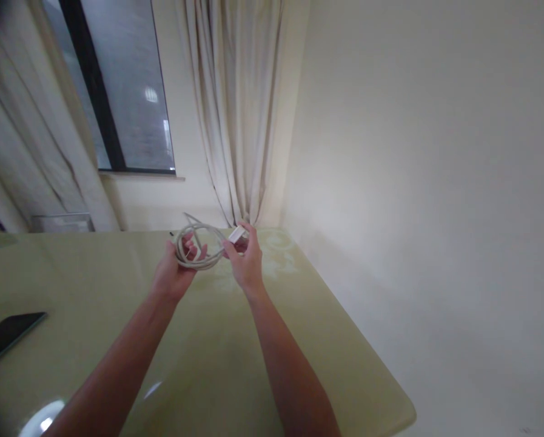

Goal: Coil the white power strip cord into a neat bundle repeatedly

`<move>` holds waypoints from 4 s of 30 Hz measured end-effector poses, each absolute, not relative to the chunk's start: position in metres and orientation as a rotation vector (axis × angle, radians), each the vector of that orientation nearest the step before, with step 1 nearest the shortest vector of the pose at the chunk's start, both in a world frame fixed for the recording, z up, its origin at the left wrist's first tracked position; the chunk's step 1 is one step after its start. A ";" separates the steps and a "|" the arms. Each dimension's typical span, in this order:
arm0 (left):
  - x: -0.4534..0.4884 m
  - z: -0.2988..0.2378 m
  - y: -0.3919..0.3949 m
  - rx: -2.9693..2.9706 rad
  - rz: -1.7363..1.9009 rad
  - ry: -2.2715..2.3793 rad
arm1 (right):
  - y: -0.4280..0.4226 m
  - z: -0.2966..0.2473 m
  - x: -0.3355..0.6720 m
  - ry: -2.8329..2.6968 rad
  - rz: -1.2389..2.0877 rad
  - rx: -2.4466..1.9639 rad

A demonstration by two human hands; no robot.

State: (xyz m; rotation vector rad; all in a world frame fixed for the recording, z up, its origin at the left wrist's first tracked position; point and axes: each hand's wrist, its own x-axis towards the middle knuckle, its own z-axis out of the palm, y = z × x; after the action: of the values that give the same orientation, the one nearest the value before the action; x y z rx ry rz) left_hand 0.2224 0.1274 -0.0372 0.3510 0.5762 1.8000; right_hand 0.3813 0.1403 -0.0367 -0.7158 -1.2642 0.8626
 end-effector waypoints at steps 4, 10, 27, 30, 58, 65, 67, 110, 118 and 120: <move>0.224 -0.025 0.127 0.266 1.762 0.447 | 0.139 -0.027 0.389 -1.209 0.928 -0.671; 0.218 -0.013 0.107 0.292 1.706 0.312 | 0.135 -0.018 0.391 -1.184 1.093 -0.585; 0.220 0.009 0.084 0.361 1.765 0.105 | 0.106 0.000 0.382 -1.361 1.098 -0.481; 0.222 0.010 0.081 0.360 1.741 0.073 | 0.102 0.000 0.380 -1.393 1.122 -0.442; 0.226 0.041 0.049 0.460 1.810 -0.017 | 0.082 0.022 0.394 -1.490 1.268 -0.407; 0.216 0.036 0.051 1.044 1.779 0.617 | 0.084 0.020 0.390 -1.405 1.189 -0.390; 0.211 0.031 0.055 1.138 1.679 0.752 | 0.084 0.020 0.390 -1.373 1.122 -0.390; 0.221 0.011 0.059 1.092 1.373 0.562 | 0.097 0.021 0.405 -1.130 0.655 -0.510; 0.222 0.015 0.057 1.249 1.461 0.591 | 0.095 0.023 0.409 -1.188 0.692 -0.523; 0.220 0.016 0.054 1.286 1.450 0.582 | 0.094 0.023 0.409 -1.168 0.694 -0.528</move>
State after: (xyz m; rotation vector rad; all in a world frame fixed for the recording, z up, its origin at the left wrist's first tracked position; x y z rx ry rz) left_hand 0.2202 0.0544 0.0156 1.2858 0.5822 1.4504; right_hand 0.4093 0.0944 0.0235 -0.5281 -1.1684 0.6944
